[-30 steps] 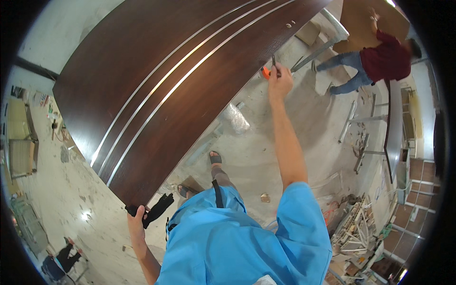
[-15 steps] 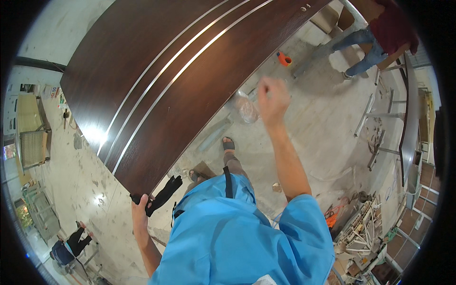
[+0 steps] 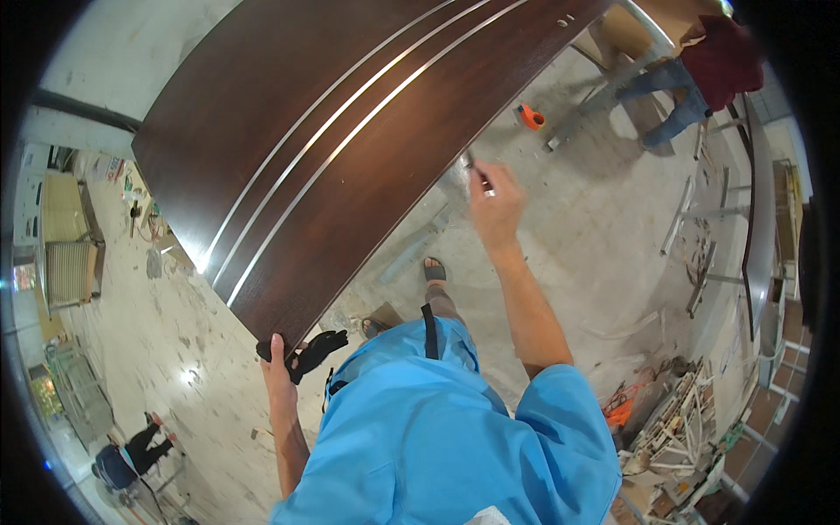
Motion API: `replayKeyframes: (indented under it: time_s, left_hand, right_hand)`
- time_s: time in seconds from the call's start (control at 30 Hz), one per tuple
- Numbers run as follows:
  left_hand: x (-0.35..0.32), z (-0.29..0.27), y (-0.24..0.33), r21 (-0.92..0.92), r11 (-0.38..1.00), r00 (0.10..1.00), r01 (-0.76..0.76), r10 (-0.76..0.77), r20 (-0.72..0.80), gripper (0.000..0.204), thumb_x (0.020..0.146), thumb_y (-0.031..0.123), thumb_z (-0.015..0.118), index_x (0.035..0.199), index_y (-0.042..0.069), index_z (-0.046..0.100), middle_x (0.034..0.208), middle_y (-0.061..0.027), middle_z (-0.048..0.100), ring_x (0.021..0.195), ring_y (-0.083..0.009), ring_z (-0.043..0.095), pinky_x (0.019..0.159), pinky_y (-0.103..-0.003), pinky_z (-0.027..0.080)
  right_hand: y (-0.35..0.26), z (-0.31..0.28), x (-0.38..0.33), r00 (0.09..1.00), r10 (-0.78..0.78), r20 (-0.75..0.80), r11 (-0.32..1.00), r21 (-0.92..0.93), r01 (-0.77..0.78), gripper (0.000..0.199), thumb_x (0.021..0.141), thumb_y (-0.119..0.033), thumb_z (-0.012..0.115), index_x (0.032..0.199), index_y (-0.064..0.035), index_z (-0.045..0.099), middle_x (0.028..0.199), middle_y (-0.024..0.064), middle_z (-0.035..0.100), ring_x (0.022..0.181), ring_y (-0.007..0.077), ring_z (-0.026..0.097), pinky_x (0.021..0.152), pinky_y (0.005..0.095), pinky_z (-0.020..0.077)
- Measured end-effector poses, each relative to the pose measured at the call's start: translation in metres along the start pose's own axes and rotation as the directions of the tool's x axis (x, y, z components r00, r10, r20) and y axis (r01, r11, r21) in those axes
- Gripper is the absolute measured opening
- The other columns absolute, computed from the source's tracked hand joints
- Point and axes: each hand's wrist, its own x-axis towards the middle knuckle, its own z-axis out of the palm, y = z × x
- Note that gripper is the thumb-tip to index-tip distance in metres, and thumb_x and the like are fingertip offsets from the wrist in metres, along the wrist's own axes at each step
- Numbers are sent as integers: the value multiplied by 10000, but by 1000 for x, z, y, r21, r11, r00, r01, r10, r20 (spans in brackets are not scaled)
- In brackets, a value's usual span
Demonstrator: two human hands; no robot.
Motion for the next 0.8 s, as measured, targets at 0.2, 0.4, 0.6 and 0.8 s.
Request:
replayKeyframes:
  time_s: [0.2,0.4,0.6,0.8]
  left_hand:
    - [4,-12,9,68,996,991,56,-63,119,418,1056,464,610,1169,63,586,880,-123,750,634,-97,569,559,-235,409]
    - [6,-12,6,70,997,992,45,-52,113,439,1061,463,595,1186,43,566,842,-136,743,584,-97,533,536,-236,404]
    - [8,-11,2,82,996,994,19,-27,107,458,1052,478,605,1160,34,586,848,-136,742,588,-94,537,534,-232,405]
    - [11,-20,2,105,994,982,29,-48,184,406,1039,422,637,1128,28,602,872,-132,744,608,-98,543,552,-239,419]
  right_hand:
    - [13,9,17,980,120,-157,993,10,-120,117,859,-6,745,974,-18,756,804,91,701,667,178,676,626,310,529]
    - [3,33,6,982,112,-153,994,3,-113,130,842,24,725,966,-11,743,802,110,677,677,239,664,626,347,522]
    - [-44,30,-56,967,-256,-9,966,-47,256,147,838,18,749,978,-26,748,820,124,663,708,296,622,639,402,501]
    - [-34,25,-32,970,-237,-49,968,-96,231,227,809,51,731,1025,-19,738,856,132,652,804,332,631,678,420,514]
